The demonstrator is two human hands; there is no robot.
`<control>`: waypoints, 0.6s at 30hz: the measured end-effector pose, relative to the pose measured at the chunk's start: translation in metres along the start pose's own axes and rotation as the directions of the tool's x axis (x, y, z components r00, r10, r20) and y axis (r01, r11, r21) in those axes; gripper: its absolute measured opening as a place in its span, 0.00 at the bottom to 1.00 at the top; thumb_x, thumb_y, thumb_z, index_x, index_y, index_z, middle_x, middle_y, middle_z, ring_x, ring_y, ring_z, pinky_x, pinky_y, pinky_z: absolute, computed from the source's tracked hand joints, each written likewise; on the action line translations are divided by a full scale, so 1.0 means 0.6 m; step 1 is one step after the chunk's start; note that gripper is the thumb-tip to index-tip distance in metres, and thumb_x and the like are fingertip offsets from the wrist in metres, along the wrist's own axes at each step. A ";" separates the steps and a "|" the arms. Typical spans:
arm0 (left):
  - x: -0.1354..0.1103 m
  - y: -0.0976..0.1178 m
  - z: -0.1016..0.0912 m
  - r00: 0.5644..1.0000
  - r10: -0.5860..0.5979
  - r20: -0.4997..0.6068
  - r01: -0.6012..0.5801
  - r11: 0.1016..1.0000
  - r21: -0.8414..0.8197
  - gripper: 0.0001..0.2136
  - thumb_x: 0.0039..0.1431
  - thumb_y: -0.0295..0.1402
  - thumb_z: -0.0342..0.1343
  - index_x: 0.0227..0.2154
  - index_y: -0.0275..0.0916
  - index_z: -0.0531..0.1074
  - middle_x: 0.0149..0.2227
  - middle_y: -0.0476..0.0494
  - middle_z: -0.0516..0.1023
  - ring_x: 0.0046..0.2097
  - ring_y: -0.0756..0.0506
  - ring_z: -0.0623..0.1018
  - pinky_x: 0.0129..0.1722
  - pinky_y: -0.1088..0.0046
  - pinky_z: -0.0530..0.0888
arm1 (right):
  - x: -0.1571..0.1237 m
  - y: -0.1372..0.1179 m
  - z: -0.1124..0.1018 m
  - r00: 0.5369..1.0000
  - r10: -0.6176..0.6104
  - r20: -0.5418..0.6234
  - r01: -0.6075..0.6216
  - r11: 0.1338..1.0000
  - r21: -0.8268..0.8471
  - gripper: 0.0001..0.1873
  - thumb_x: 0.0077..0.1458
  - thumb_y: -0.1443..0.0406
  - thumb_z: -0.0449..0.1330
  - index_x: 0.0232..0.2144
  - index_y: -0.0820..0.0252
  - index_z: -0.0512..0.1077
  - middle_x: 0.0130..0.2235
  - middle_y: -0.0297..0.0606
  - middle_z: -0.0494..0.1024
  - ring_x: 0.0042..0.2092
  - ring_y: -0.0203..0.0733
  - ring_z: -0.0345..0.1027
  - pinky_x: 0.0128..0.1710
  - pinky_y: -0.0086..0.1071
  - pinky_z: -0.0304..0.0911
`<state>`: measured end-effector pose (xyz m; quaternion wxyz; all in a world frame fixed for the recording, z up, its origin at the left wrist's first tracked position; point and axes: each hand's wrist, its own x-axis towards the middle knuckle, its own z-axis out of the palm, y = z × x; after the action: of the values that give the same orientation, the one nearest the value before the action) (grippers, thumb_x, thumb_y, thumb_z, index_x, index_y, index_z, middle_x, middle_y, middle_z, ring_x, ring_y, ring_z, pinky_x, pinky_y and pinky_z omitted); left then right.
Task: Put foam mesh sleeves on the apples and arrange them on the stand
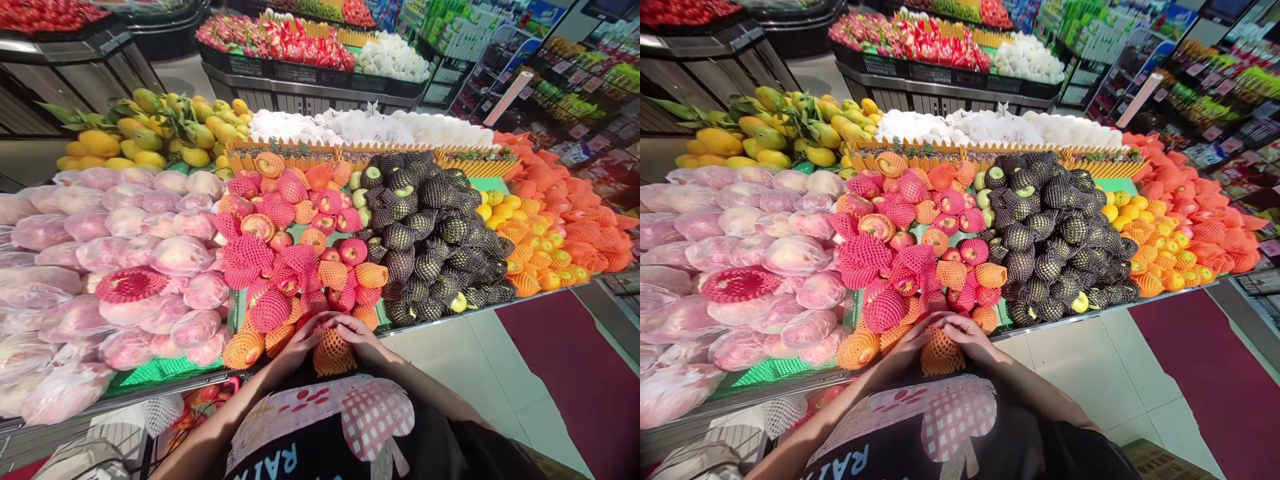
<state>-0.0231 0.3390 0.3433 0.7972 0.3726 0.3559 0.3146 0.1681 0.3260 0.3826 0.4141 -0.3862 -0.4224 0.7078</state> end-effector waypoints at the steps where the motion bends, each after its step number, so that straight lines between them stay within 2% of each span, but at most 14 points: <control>1: 0.001 0.000 0.001 1.000 -0.004 0.008 0.004 1.000 0.005 0.25 0.55 0.51 0.64 0.52 0.43 0.76 0.60 0.39 0.75 0.65 0.34 0.68 0.68 0.53 0.59 | -0.004 0.001 -0.004 1.000 -0.008 -0.006 0.008 1.000 -0.008 0.18 0.57 0.49 0.64 0.43 0.52 0.81 0.58 0.41 0.76 0.62 0.50 0.66 0.66 0.46 0.52; 4: 0.003 -0.002 0.004 0.999 -0.027 0.034 0.028 0.999 -0.018 0.23 0.57 0.48 0.63 0.52 0.42 0.77 0.59 0.38 0.76 0.64 0.33 0.70 0.67 0.52 0.60 | -0.015 0.005 -0.015 1.000 -0.013 -0.013 0.013 0.999 -0.037 0.20 0.49 0.52 0.72 0.43 0.51 0.81 0.58 0.41 0.75 0.62 0.50 0.65 0.65 0.47 0.53; 6: 0.003 -0.002 0.006 0.998 -0.044 0.051 0.046 0.998 -0.037 0.23 0.57 0.47 0.64 0.52 0.41 0.76 0.59 0.37 0.77 0.63 0.32 0.71 0.66 0.51 0.61 | -0.020 0.005 -0.017 0.998 -0.011 -0.057 0.009 0.999 -0.038 0.16 0.46 0.56 0.75 0.38 0.51 0.81 0.56 0.39 0.76 0.60 0.48 0.67 0.63 0.46 0.56; 8: 0.001 -0.001 0.007 0.996 -0.055 0.063 0.058 0.997 -0.043 0.23 0.57 0.47 0.64 0.52 0.41 0.77 0.59 0.37 0.77 0.62 0.32 0.72 0.65 0.50 0.62 | -0.024 0.001 -0.015 0.993 -0.046 -0.108 0.037 0.996 -0.084 0.12 0.46 0.57 0.75 0.31 0.54 0.81 0.51 0.39 0.77 0.55 0.46 0.70 0.60 0.44 0.59; 10: -0.002 0.002 0.008 0.995 -0.060 0.081 0.064 0.997 -0.046 0.24 0.55 0.47 0.65 0.52 0.41 0.77 0.59 0.37 0.76 0.62 0.32 0.72 0.65 0.50 0.61 | -0.026 -0.008 -0.011 0.979 -0.122 -0.164 0.085 0.973 -0.216 0.12 0.47 0.56 0.74 0.27 0.55 0.79 0.43 0.38 0.78 0.48 0.44 0.72 0.55 0.41 0.63; 13: -0.006 0.005 0.010 0.984 -0.087 0.156 0.102 0.991 -0.091 0.30 0.47 0.43 0.71 0.55 0.45 0.74 0.59 0.38 0.76 0.61 0.32 0.73 0.64 0.49 0.63 | -0.026 -0.027 -0.003 0.951 -0.201 -0.233 0.088 0.904 -0.418 0.11 0.55 0.54 0.68 0.29 0.54 0.77 0.34 0.36 0.79 0.39 0.43 0.71 0.44 0.38 0.66; 15: -0.009 0.004 0.010 0.977 -0.095 0.189 0.118 0.986 -0.114 0.36 0.41 0.38 0.75 0.56 0.47 0.72 0.58 0.39 0.76 0.61 0.32 0.73 0.63 0.48 0.64 | -0.022 -0.040 0.000 0.959 -0.212 -0.190 0.088 0.856 -0.510 0.11 0.59 0.54 0.64 0.32 0.54 0.77 0.32 0.35 0.79 0.35 0.42 0.71 0.39 0.36 0.65; 18: -0.015 0.004 0.010 0.979 -0.109 0.170 0.125 0.988 -0.087 0.39 0.35 0.34 0.77 0.54 0.46 0.72 0.56 0.39 0.78 0.60 0.33 0.74 0.63 0.48 0.64 | -0.009 -0.050 0.000 0.974 -0.224 -0.023 0.160 0.760 -0.629 0.12 0.61 0.53 0.61 0.32 0.54 0.76 0.29 0.33 0.77 0.30 0.39 0.67 0.33 0.33 0.62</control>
<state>-0.0238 0.3313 0.3507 0.8582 0.3366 0.2945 0.2521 0.1777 0.3303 0.4114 0.3534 -0.4896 -0.6494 0.4624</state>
